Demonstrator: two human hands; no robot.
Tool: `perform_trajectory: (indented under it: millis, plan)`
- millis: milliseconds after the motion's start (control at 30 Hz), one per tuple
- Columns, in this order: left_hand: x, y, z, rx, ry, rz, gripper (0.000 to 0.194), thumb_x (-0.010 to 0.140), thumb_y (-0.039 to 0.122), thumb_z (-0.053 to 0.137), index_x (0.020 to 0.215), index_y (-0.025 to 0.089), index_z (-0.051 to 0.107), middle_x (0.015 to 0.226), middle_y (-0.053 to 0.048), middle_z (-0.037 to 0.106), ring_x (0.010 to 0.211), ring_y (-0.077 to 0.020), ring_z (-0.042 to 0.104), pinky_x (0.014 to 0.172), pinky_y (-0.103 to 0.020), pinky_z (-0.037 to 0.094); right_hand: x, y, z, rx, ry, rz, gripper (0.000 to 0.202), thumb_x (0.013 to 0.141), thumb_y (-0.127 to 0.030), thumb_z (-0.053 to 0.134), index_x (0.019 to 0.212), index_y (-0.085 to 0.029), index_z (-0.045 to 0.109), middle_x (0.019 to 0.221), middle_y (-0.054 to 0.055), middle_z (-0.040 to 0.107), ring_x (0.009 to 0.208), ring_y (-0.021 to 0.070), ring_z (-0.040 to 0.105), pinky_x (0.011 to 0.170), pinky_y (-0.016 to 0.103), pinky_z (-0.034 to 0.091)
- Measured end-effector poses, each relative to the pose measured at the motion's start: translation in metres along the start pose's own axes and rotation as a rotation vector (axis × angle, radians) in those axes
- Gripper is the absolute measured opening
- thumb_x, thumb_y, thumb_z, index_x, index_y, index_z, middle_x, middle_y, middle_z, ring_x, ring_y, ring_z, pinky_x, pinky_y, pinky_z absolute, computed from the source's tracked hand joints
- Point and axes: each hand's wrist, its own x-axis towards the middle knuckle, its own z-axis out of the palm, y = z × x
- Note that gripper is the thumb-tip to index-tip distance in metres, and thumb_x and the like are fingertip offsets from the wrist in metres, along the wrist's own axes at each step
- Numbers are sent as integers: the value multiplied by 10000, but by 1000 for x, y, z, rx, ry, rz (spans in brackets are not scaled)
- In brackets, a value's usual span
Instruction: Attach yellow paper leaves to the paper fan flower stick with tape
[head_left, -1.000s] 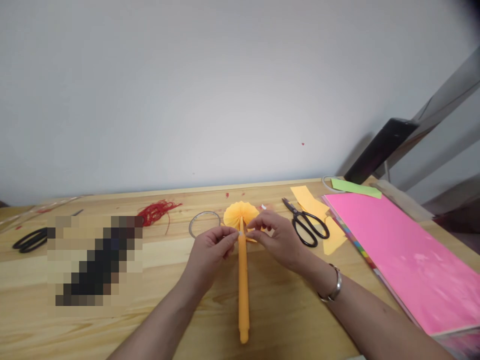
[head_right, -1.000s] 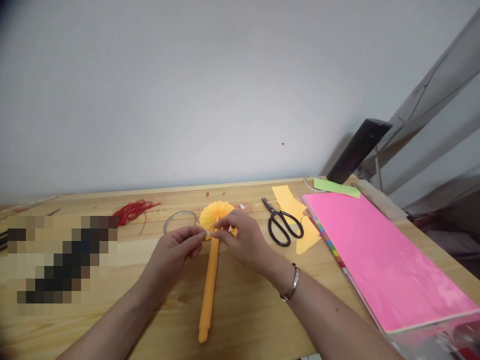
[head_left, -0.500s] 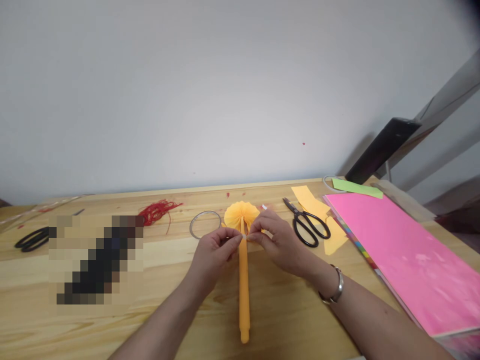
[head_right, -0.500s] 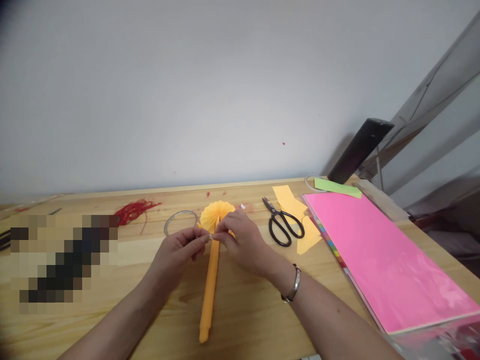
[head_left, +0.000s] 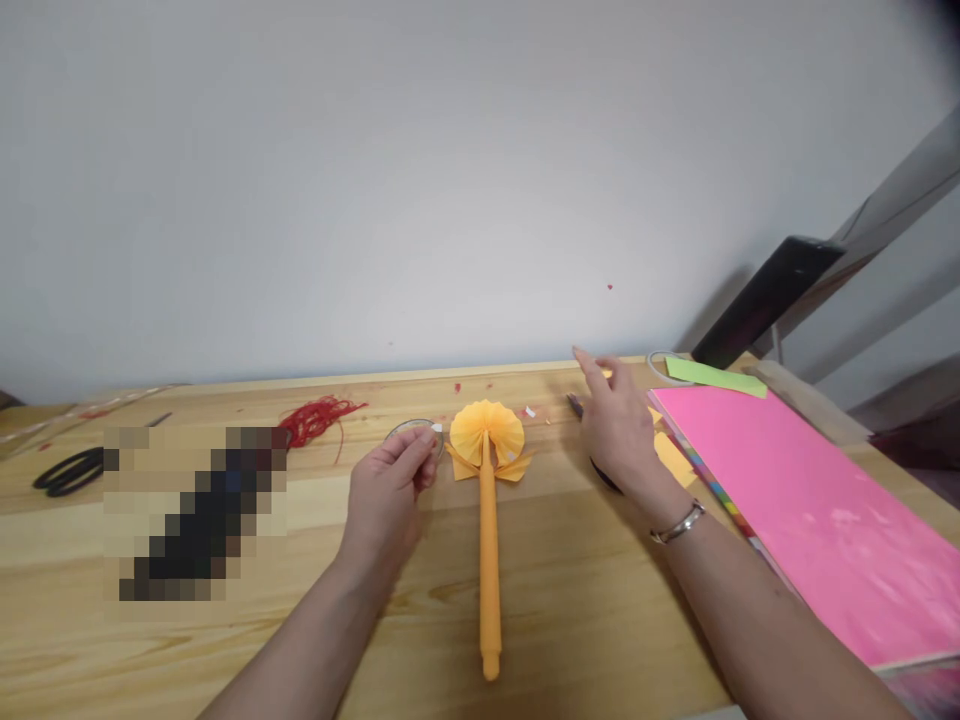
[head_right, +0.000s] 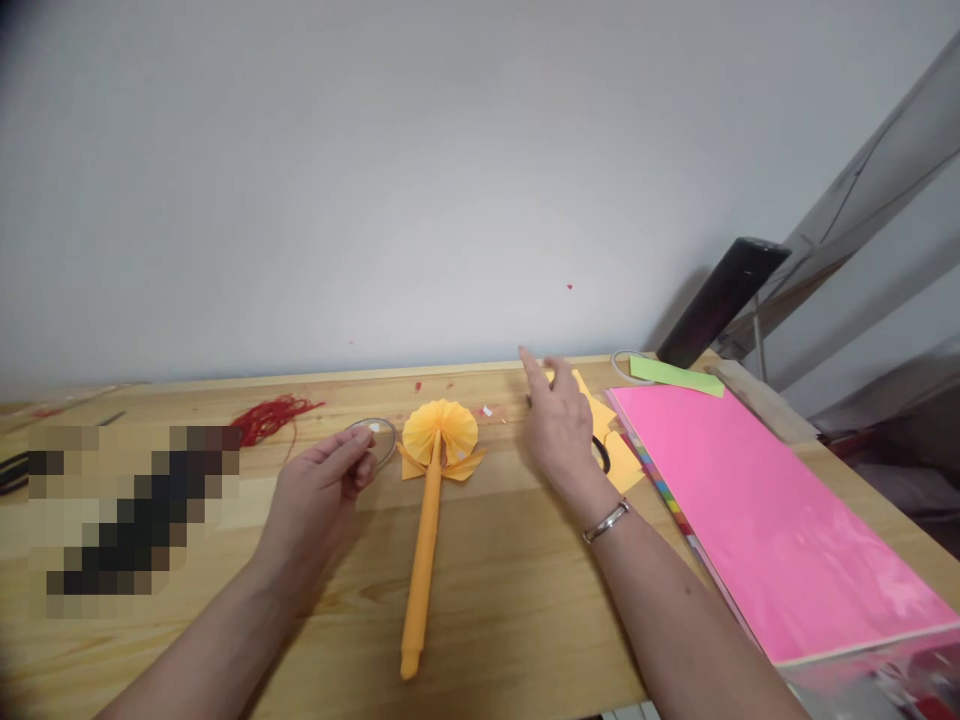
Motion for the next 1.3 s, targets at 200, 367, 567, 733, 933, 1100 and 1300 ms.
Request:
perform_trajectory:
  millis: [200, 367, 567, 733, 933, 1100, 1300]
  plan:
    - [-1, 1, 0, -21, 31, -25, 132, 640, 238, 725, 647, 132, 646, 577, 24, 517, 511, -59, 402, 458, -181, 284, -29, -44, -10, 201, -419, -50, 474, 871, -475, 439, 556, -165, 612, 502, 13, 573, 477, 100, 456, 481, 244, 244]
    - [1, -3, 1, 7, 43, -48, 185, 610, 255, 758, 725, 132, 681, 668, 3, 567, 561, -63, 438, 462, -164, 304, -52, -73, -16, 201, -577, -169, 530, 806, -609, 459, 544, -173, 606, 507, 17, 608, 478, 122, 523, 487, 245, 247]
    - [0, -8, 3, 96, 41, -92, 207, 615, 281, 751, 746, 131, 695, 705, -12, 583, 566, -66, 438, 443, -159, 299, -58, -83, -13, 98, -642, -209, 507, 821, -583, 436, 607, -172, 640, 548, 55, 640, 534, 192, 604, 498, 272, 309]
    - [0, -8, 3, 100, 22, -103, 201, 615, 291, 751, 726, 136, 689, 669, -10, 583, 541, -63, 430, 440, -162, 297, -59, -85, -11, 74, -677, -195, 421, 860, -437, 417, 691, -146, 668, 622, 87, 668, 581, 217, 634, 508, 286, 345]
    - [-3, -2, 5, 134, 55, -103, 223, 567, 310, 778, 679, 142, 685, 925, -41, 625, 525, -40, 437, 443, -184, 307, -47, -73, -14, 46, -608, -103, 313, 828, -351, 466, 661, -167, 656, 616, 78, 670, 552, 200, 613, 482, 272, 288]
    - [-3, -3, 4, 186, 9, -4, 177, 605, 309, 764, 689, 165, 704, 1287, -85, 519, 955, -175, 560, 641, -209, 426, -38, -61, -17, 145, -502, -33, 270, 806, -349, 494, 614, -182, 585, 558, 24, 627, 524, 150, 556, 496, 251, 258]
    - [-2, -3, 2, -19, -130, -73, 133, 640, 277, 748, 675, 161, 693, 1256, -72, 550, 1019, -196, 541, 710, -233, 447, -40, -63, -20, 344, -517, -6, 251, 783, -331, 523, 587, -174, 528, 547, -12, 596, 494, 102, 488, 500, 231, 254]
